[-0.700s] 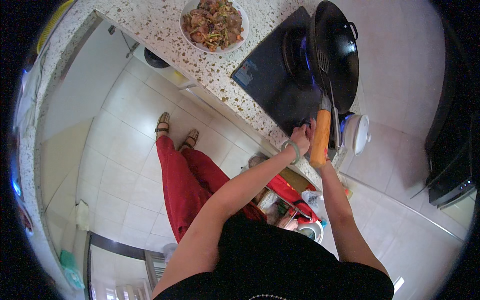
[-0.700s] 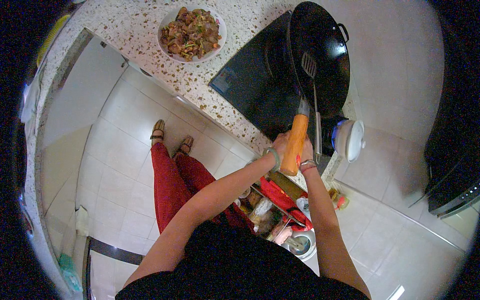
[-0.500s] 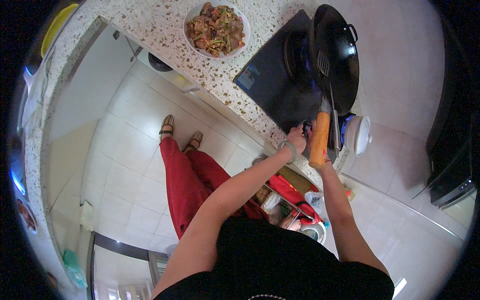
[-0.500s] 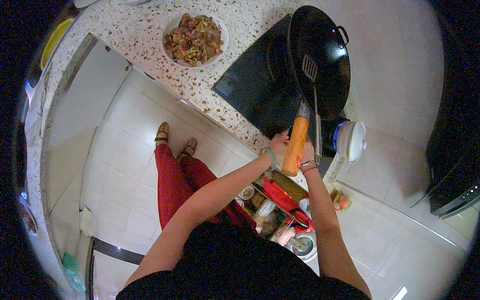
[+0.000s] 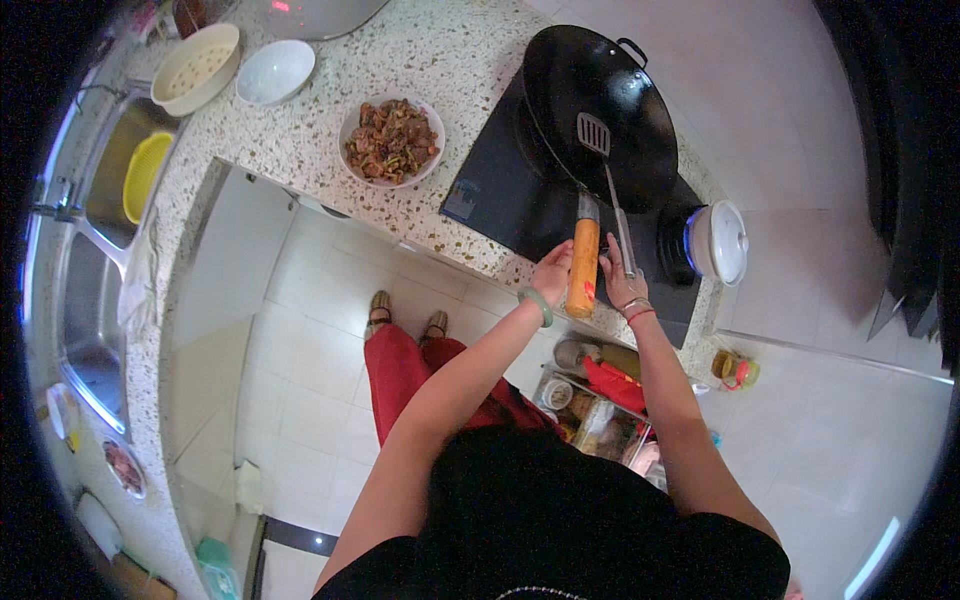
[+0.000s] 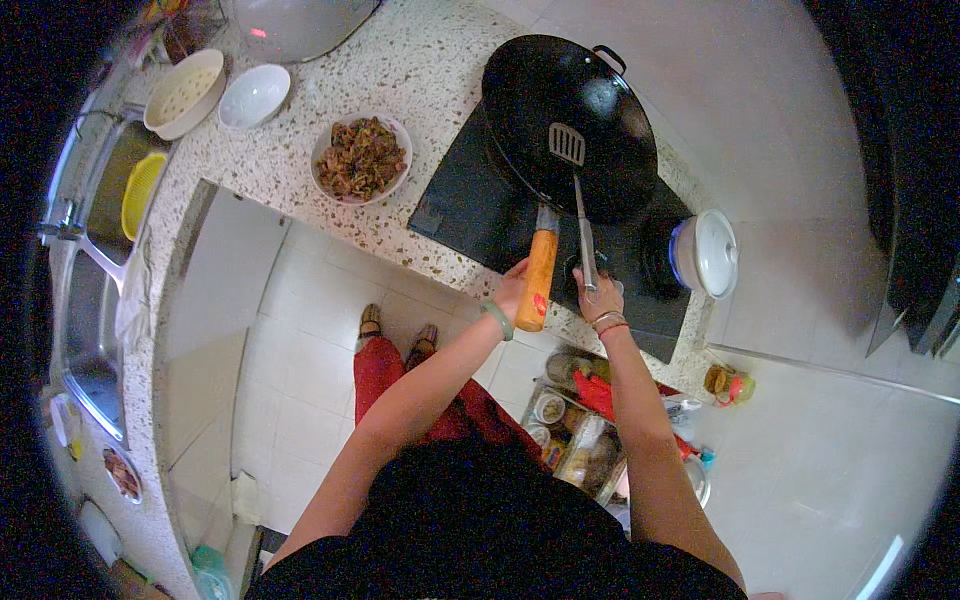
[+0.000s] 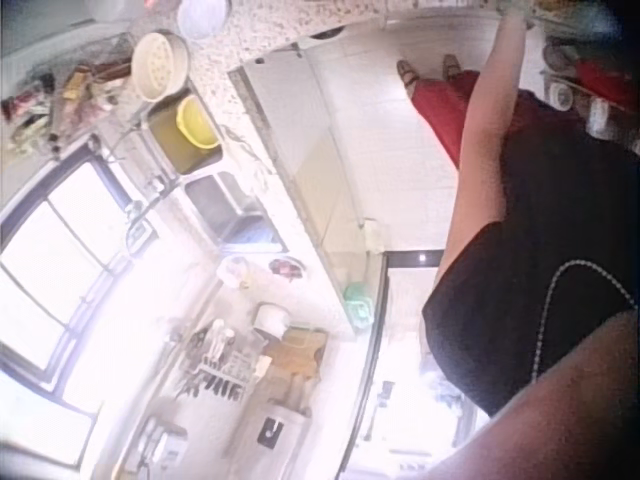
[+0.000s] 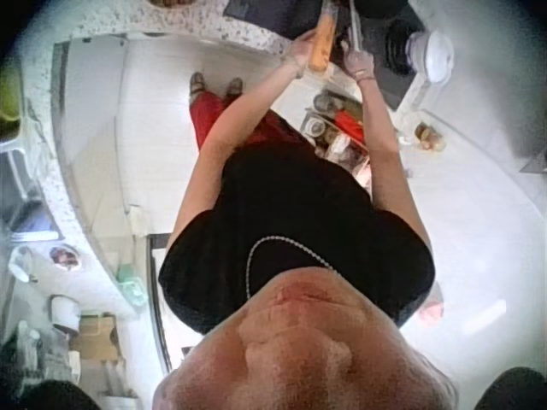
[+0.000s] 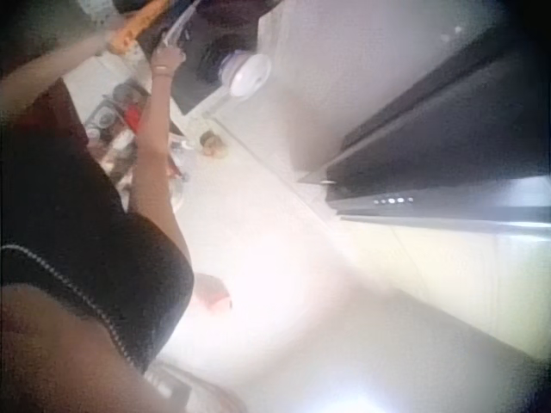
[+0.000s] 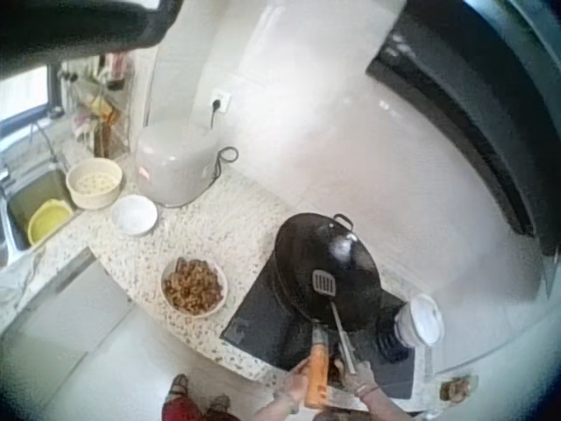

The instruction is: The person stir-fries meat and vegetables in a wok using a spatula. They transfer the cooked food from a plate into the wok, stir it, and then move a plate of cooked meat to a dining table. The person also cleans the stovetop with a cloth.

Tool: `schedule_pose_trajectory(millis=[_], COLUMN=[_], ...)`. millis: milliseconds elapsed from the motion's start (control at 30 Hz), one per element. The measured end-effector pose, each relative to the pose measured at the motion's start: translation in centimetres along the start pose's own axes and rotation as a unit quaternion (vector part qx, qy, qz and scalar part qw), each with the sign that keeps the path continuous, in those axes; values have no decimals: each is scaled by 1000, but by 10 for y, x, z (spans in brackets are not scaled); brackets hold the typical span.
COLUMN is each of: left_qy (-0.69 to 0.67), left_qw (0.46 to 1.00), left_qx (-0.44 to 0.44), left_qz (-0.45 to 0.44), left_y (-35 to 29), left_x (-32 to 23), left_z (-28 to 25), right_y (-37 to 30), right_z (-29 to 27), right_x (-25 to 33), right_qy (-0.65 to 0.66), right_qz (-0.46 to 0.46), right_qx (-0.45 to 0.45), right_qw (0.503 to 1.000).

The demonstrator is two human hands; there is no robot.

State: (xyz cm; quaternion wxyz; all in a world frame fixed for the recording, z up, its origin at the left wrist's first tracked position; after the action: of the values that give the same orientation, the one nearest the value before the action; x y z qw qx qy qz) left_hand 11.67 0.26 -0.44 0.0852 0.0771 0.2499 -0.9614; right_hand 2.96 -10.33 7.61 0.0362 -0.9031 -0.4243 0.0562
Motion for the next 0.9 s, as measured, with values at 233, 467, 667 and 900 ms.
schedule_pose_trajectory(millis=[233,467,667,900], left_qy=[-128,97,66,41], left_qw=[991,990,988,984], left_qx=[-48,-59,-16,35], left_qz=[1,85,139,168], left_y=[-14,-38,-74,-140], left_x=[-5,-16,-55,-106], left_z=[-26,-16,19,4], right_y=[-22,-40,-49,-62], right_z=[-4,-12,-1,-17], right_x=[10,53,108,185], right_qy=[71,330,866,916], right_qz=[101,128,216,197], right_qx=[-34,-45,-19,-115], right_qw=[992,934,451,330])
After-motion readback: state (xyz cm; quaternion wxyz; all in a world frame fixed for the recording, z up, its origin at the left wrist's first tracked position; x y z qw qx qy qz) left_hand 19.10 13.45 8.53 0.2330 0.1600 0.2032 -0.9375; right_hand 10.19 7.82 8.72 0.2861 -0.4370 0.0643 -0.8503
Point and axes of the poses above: each hand's wrist, its own y-axis towards the middle knuckle, its own z-axis out of the palm, x = y × z, the point moved 9 cm from there along y, towards the middle knuckle, and after that the axes turned 2 degrees about -z, right-handed, at the moved point
